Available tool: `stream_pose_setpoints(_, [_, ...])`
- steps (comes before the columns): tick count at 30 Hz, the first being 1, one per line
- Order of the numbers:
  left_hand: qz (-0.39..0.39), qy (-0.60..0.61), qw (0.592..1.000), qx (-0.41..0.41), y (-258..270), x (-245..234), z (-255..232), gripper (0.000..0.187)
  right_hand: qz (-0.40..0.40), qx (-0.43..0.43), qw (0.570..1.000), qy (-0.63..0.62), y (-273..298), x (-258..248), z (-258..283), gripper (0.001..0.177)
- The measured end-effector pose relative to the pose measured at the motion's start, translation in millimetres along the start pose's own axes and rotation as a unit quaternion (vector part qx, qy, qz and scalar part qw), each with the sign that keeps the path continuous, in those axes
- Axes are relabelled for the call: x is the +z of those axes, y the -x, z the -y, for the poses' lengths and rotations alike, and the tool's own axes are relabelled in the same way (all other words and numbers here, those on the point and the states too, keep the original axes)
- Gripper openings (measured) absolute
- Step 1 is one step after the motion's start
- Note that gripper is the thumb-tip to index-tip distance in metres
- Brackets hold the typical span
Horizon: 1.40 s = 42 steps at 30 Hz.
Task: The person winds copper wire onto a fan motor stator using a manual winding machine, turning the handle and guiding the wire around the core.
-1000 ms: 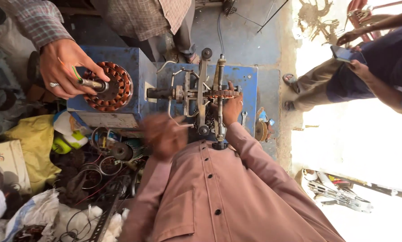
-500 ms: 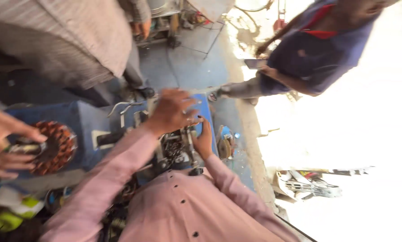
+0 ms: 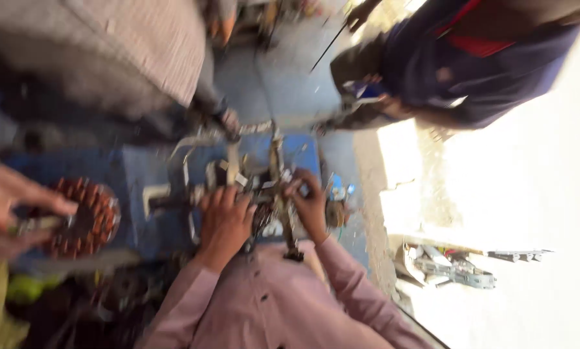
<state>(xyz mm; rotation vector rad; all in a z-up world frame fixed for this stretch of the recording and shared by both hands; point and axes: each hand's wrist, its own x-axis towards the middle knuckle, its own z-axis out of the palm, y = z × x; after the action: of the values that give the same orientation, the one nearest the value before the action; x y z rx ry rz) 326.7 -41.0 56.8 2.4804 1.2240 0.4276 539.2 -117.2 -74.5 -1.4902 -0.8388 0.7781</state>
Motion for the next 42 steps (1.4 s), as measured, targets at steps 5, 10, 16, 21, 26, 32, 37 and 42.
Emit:
stream_pose_setpoints(5, [0.008, 0.064, 0.998, -0.002, 3.8, 32.5, 1.1, 0.024, 0.099, 0.044, 0.99, -0.092, -6.0, -19.5, 2.9, 0.043])
stream_pose_setpoints(10, [0.033, 0.076, 0.996, 0.028, 3.5, 46.6, 2.3, 0.01, 0.126, 0.036, 0.99, -0.046, -19.3, -12.1, 23.8, 0.048])
stream_pose_setpoints(16, [0.034, 0.129, 0.991, 0.024, -5.0, 59.8, 4.7, 0.008, 0.126, -0.05, 0.987, 0.082, -32.9, -0.3, 47.4, 0.05])
stream_pose_setpoints(21, [0.025, 0.133, 0.991, 0.011, -21.5, 64.5, 4.8, 0.007, 0.187, -0.088, 0.961, 0.182, -48.9, -0.2, 76.9, 0.039])
stream_pose_setpoints(26, [0.042, 0.13, 0.99, 0.035, -27.0, 63.7, 8.2, 0.012, 0.263, -0.063, 0.947, 0.174, -65.4, 0.9, 89.1, 0.035])
stream_pose_setpoints(32, [0.176, 0.066, 0.979, 0.082, -20.9, 71.6, 9.6, 0.011, 0.269, -0.043, 0.947, 0.171, -64.3, -4.8, 80.4, 0.035])
stream_pose_setpoints(37, [0.108, 0.007, 0.983, 0.151, -15.6, 68.0, 10.9, 0.007, 0.087, -0.337, 0.867, 0.357, -13.2, 5.3, 54.7, 0.024])
stream_pose_setpoints(42, [0.023, 0.071, 0.992, 0.105, -22.9, 35.9, 22.2, 0.017, 0.139, -0.206, 0.897, 0.366, 9.5, 5.8, 72.5, 0.035])
